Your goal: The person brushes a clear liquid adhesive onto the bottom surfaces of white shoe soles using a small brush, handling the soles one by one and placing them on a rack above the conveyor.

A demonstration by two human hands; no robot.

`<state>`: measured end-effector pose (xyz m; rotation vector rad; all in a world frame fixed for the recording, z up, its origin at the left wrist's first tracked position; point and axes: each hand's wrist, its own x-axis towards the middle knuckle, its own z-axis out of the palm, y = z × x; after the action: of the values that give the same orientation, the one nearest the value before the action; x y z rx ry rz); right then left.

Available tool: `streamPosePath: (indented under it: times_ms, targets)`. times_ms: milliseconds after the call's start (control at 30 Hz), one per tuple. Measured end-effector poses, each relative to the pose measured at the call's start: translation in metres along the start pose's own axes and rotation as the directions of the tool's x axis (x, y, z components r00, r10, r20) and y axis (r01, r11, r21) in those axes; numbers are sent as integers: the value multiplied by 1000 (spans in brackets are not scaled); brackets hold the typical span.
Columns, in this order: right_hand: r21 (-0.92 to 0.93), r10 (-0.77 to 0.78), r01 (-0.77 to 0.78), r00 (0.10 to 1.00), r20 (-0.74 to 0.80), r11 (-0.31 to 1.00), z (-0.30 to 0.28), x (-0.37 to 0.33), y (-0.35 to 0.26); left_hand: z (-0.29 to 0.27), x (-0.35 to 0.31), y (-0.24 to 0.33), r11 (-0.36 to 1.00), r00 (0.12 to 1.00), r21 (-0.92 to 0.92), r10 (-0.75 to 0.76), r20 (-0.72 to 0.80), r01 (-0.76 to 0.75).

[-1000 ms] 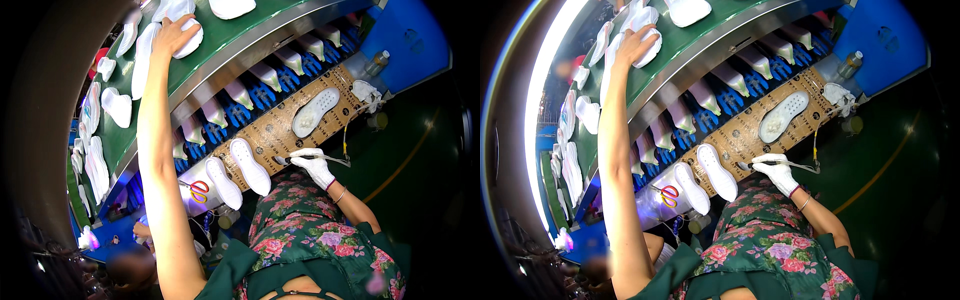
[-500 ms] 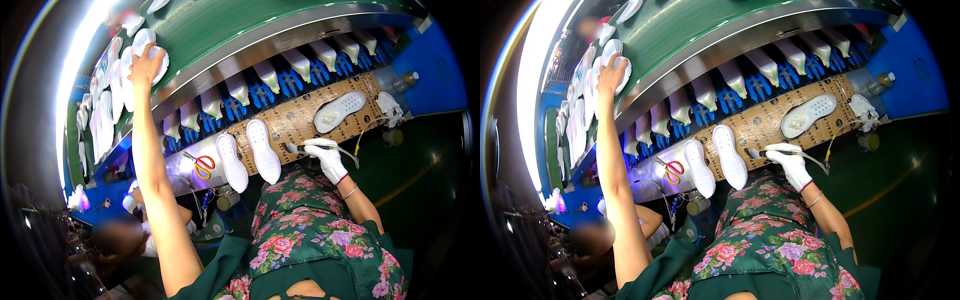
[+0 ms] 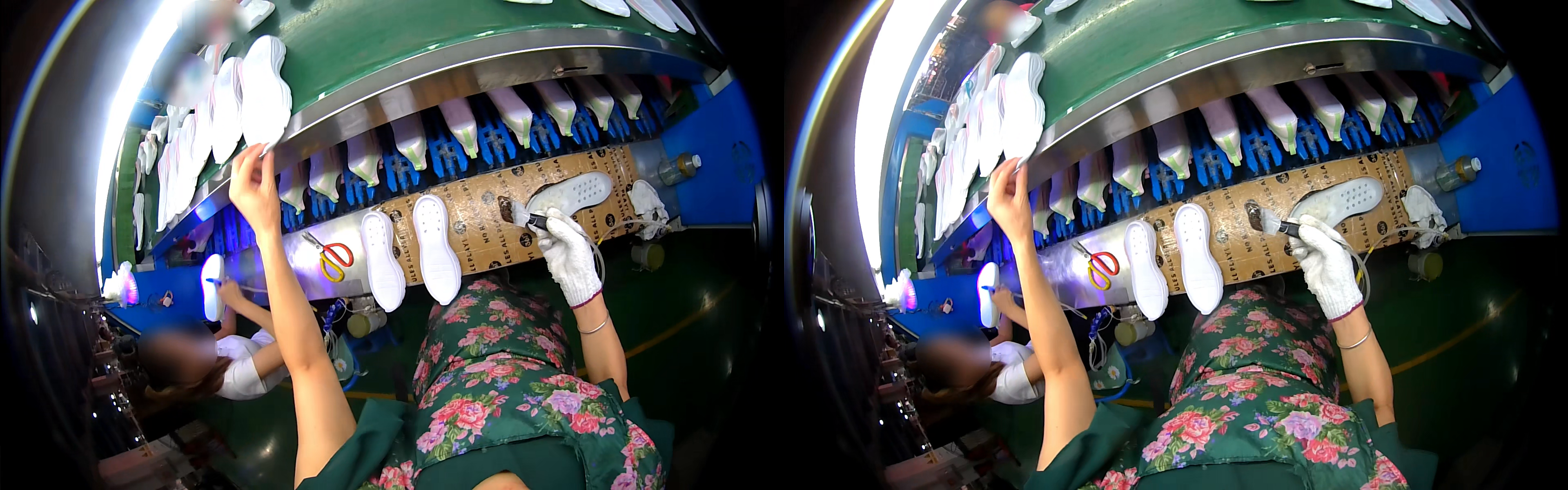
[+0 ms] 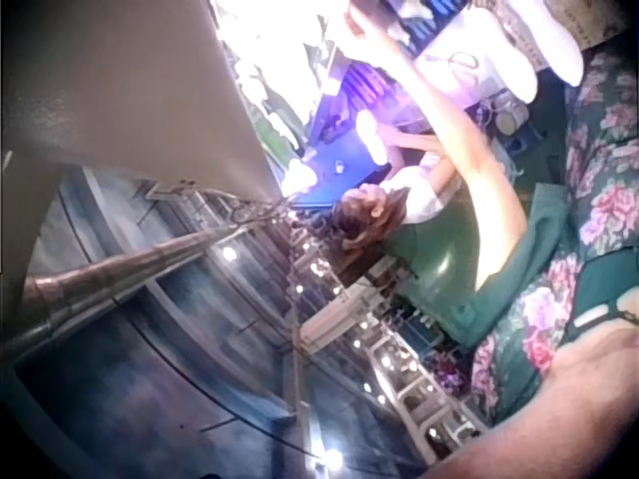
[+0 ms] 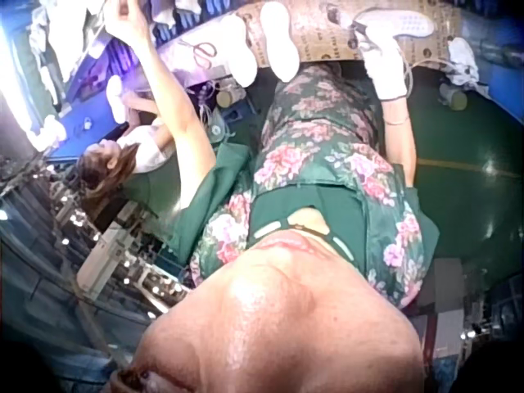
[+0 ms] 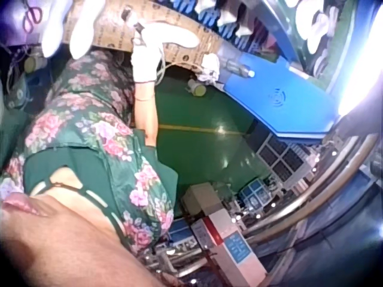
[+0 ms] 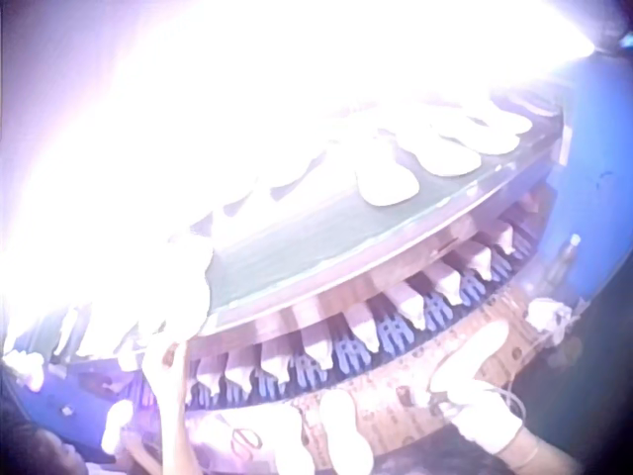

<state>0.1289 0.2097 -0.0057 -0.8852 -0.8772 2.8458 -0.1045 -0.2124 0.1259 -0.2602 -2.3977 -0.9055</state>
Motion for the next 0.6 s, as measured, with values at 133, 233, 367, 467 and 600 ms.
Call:
streamPosePath:
  times_ms: [133,233,367,467,600]
  targets:
    - [14,4,-5,999,45,1000,5,3,-3,-13,-54,17,844,995,-536,-42,-88,-12]
    - [49,9,-14,995,98,999,15,-4,-8,-43,-95,29,727,954,-651,18,-299,-218]
    - [111,60,-82,980,188,990,44,-22,-25,-64,-114,42,625,773,-781,-485,-408,-20]
    - [191,79,-142,950,302,971,55,-32,-31,-47,-124,50,340,763,-916,-643,-64,210]
    - [178,119,-205,908,403,962,77,-54,-36,29,-146,69,101,604,-767,-684,409,634]
